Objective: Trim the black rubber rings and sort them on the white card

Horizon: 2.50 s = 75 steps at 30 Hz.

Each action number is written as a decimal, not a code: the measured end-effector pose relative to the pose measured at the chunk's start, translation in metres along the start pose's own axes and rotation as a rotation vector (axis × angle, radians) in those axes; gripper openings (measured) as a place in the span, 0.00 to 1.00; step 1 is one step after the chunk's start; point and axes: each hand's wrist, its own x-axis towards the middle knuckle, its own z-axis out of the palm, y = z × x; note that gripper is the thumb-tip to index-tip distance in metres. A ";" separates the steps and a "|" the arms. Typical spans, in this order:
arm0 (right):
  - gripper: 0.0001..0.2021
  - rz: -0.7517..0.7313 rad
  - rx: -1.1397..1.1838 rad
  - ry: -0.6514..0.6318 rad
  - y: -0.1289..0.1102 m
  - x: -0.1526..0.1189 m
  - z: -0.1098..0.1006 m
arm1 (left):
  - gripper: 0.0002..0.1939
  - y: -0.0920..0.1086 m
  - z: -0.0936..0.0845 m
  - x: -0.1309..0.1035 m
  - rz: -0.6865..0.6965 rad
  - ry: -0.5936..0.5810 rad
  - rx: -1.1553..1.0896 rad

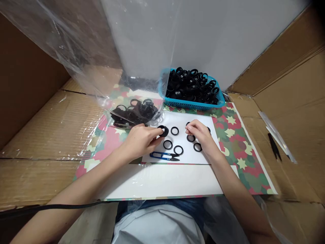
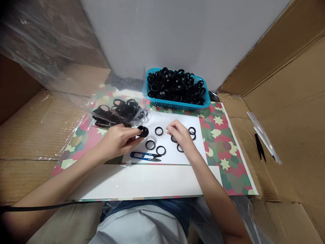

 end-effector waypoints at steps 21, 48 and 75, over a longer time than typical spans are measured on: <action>0.07 -0.104 -0.319 -0.007 0.007 -0.006 -0.004 | 0.07 0.033 0.014 0.006 -0.049 -0.301 0.045; 0.07 -0.323 -0.486 0.284 0.014 0.016 -0.010 | 0.08 0.040 0.015 0.022 0.078 -0.202 -0.034; 0.07 -0.283 -0.468 0.353 0.013 0.022 -0.015 | 0.12 0.006 -0.016 0.032 -0.214 0.170 -0.092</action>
